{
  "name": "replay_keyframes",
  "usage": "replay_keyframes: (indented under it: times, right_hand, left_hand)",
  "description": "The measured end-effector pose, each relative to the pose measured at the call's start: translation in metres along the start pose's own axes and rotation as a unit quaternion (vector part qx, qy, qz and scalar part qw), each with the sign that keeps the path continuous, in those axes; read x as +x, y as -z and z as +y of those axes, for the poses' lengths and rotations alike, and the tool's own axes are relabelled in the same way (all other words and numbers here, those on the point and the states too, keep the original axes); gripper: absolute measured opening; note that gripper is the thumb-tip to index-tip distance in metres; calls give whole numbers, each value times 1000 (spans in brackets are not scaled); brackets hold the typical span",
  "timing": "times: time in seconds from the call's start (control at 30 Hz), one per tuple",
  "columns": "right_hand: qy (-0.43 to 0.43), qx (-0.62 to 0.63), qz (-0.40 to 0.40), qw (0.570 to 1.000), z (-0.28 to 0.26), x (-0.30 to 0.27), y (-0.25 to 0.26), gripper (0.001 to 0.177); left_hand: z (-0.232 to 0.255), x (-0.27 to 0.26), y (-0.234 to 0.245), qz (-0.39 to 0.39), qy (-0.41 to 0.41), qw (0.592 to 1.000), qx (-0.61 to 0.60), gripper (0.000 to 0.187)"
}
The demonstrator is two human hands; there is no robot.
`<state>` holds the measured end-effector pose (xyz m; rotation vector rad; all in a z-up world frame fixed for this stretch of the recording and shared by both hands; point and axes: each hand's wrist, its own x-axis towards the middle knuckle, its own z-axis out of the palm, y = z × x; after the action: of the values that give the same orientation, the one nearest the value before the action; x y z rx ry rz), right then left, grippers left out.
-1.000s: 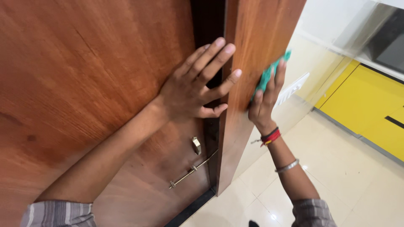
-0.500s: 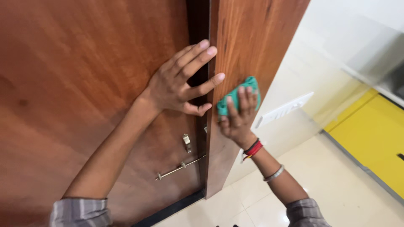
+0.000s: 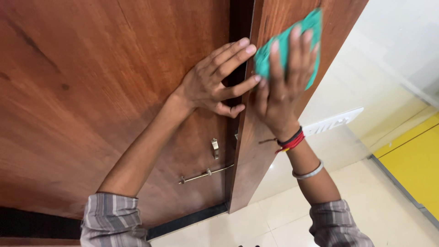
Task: The person wipes a wooden door with a green cloth, using both hands to rub the surface in circular and back-and-forth motions. The person moves along the door, cleaning different sections from top to bottom and side to side.
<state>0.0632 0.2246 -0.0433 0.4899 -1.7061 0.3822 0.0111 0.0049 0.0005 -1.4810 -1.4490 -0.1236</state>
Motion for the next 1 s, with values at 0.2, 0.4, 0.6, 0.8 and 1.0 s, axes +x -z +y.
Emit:
replay_keyframes:
  times: [0.2,0.4,0.6,0.8,1.0]
  right_hand:
    - [6,2,-9,1000,12,-57,2,54]
    - [-112,42,34,992,0,-33,8,51]
    - [-27,0,27,999,-83,12,-9,43]
    - [-40,76,-26,996,-139,13,-82,43]
    - [-8,22,-48,999,-138,-37,-127,46]
  left_hand:
    - [-14,-8,-4,20,71,996,40,58]
    - [-40,-25,48,-35,141,974,175,71]
    - [-28,-30,151,-174,187,934,251,72]
    - [-28,-59,182,-184,182,942,215,76]
    - [-32,-67,181,-200,176,935,236,81]
